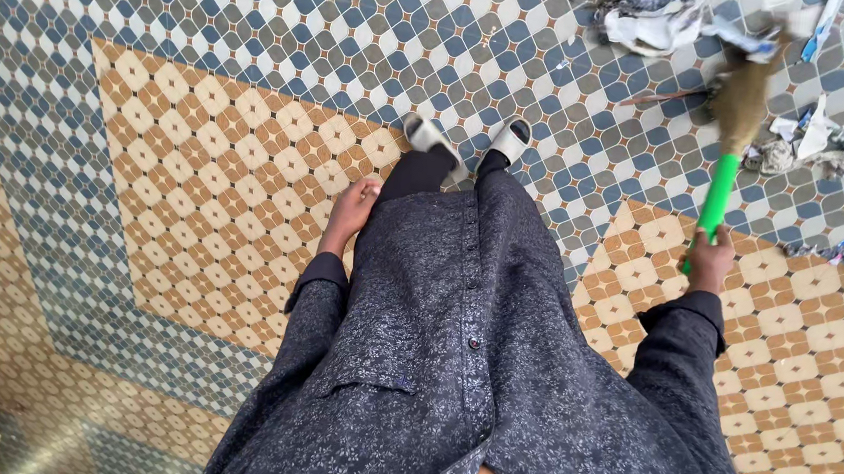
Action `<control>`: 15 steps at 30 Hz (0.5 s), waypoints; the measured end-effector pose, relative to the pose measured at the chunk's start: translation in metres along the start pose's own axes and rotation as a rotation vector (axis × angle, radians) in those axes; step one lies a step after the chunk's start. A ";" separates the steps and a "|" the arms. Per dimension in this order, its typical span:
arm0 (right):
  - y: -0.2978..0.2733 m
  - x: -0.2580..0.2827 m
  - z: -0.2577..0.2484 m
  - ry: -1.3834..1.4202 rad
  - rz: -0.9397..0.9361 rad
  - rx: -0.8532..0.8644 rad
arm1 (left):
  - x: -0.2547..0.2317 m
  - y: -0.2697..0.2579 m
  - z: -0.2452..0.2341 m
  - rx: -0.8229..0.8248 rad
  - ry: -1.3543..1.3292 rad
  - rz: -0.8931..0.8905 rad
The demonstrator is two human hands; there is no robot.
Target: The person sweeps paper scraps and trash across a tiled floor using a long broom with a green handle.
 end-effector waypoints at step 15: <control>-0.147 0.106 0.090 -0.530 -0.176 0.502 | 0.133 0.022 -0.010 0.348 0.349 -0.290</control>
Point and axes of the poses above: each hand's wrist, its own y-axis towards the middle knuckle, its own z-axis out of the palm, x = y × z, the point moved 10 cm from there along y, towards the middle knuckle, and after that the axes turned 5 degrees about -x, right-handed, at the moved point
